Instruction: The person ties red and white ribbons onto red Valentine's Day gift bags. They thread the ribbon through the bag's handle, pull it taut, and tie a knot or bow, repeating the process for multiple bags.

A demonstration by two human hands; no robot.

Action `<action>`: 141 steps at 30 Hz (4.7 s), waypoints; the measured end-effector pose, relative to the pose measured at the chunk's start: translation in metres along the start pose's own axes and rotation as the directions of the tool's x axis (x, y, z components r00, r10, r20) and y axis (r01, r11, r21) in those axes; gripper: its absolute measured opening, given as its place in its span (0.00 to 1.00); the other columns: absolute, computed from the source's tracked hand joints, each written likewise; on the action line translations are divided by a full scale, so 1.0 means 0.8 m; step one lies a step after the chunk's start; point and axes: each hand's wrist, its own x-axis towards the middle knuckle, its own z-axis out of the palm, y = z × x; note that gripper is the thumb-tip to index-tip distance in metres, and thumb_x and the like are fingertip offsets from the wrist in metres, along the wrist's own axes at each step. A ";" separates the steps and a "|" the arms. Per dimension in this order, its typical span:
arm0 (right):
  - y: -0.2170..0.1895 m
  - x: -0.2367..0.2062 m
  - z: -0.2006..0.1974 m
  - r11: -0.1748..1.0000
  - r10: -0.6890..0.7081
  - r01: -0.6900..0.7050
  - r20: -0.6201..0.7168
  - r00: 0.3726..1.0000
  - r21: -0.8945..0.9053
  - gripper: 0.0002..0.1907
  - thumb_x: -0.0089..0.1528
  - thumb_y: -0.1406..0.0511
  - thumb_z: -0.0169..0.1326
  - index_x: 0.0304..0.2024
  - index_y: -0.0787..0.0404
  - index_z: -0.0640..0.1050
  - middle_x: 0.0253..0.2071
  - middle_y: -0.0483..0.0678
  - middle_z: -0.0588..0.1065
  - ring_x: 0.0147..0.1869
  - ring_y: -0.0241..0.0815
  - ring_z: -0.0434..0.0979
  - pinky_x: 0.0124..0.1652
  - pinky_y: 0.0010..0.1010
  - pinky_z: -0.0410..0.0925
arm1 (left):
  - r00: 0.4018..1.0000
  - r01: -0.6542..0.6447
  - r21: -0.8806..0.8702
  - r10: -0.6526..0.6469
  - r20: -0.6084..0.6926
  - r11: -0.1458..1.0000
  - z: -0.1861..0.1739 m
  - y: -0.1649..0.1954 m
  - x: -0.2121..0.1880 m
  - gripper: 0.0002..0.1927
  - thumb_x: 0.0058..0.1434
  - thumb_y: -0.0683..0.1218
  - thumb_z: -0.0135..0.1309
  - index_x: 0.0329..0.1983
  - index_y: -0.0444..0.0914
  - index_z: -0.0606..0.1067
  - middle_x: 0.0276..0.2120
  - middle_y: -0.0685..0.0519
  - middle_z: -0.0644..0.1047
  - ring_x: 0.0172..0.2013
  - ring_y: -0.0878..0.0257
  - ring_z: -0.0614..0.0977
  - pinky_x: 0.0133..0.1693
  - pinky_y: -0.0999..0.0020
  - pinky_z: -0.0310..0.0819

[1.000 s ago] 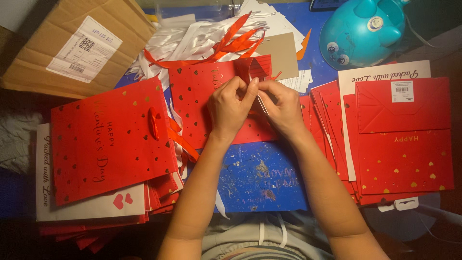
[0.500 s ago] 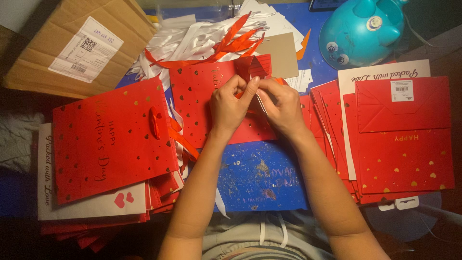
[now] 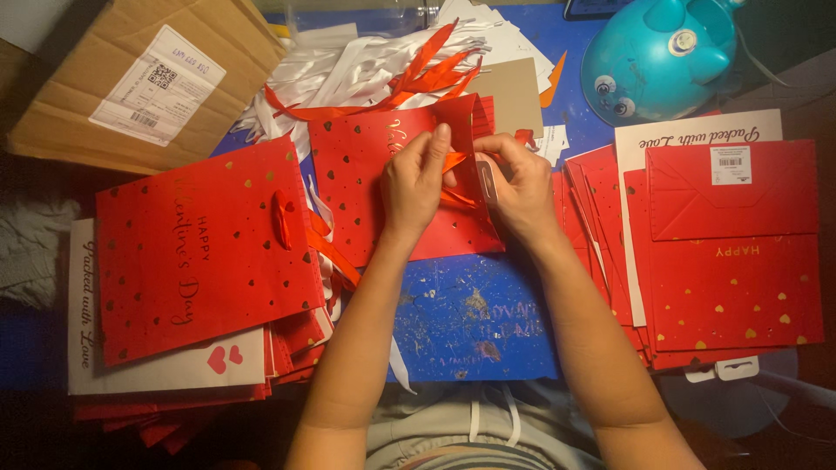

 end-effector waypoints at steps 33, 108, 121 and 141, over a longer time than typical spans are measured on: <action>0.015 -0.001 0.000 0.951 0.110 -0.112 0.022 0.994 0.288 0.09 0.71 0.68 0.50 0.53 0.64 0.75 0.38 0.44 0.77 0.36 0.28 0.77 0.36 0.23 0.71 | 0.973 0.099 -0.532 0.029 0.228 0.841 0.011 -0.030 -0.004 0.25 0.78 0.59 0.35 0.44 0.36 0.74 0.25 0.57 0.74 0.25 0.72 0.73 0.29 0.78 0.64; -0.018 -0.021 -0.026 0.975 -0.058 -0.018 0.334 0.941 0.222 0.34 0.72 0.46 0.30 0.53 0.66 0.76 0.57 0.60 0.74 0.63 0.56 0.74 0.62 0.39 0.66 | 0.836 -0.537 -0.091 0.515 -0.188 0.838 0.002 0.040 -0.068 0.22 0.61 0.36 0.45 0.60 0.35 0.71 0.48 0.43 0.78 0.46 0.54 0.81 0.53 0.61 0.77; -0.231 -0.094 -0.020 0.827 0.090 0.119 0.338 0.937 -0.549 0.43 0.54 0.63 0.64 0.72 0.55 0.66 0.53 0.57 0.77 0.40 0.51 0.83 0.42 0.40 0.72 | 0.823 -0.561 -0.296 0.483 -0.299 0.773 -0.028 0.083 -0.077 0.20 0.68 0.36 0.49 0.63 0.36 0.70 0.53 0.47 0.76 0.52 0.63 0.79 0.56 0.68 0.75; -0.177 -0.146 0.112 0.995 -0.015 -0.002 0.171 0.985 0.097 0.18 0.70 0.65 0.52 0.62 0.58 0.74 0.67 0.50 0.71 0.70 0.47 0.71 0.67 0.41 0.63 | 0.570 -0.805 0.198 0.637 0.519 0.559 -0.080 0.226 -0.179 0.16 0.65 0.47 0.61 0.56 0.52 0.80 0.30 0.59 0.78 0.28 0.63 0.79 0.30 0.63 0.72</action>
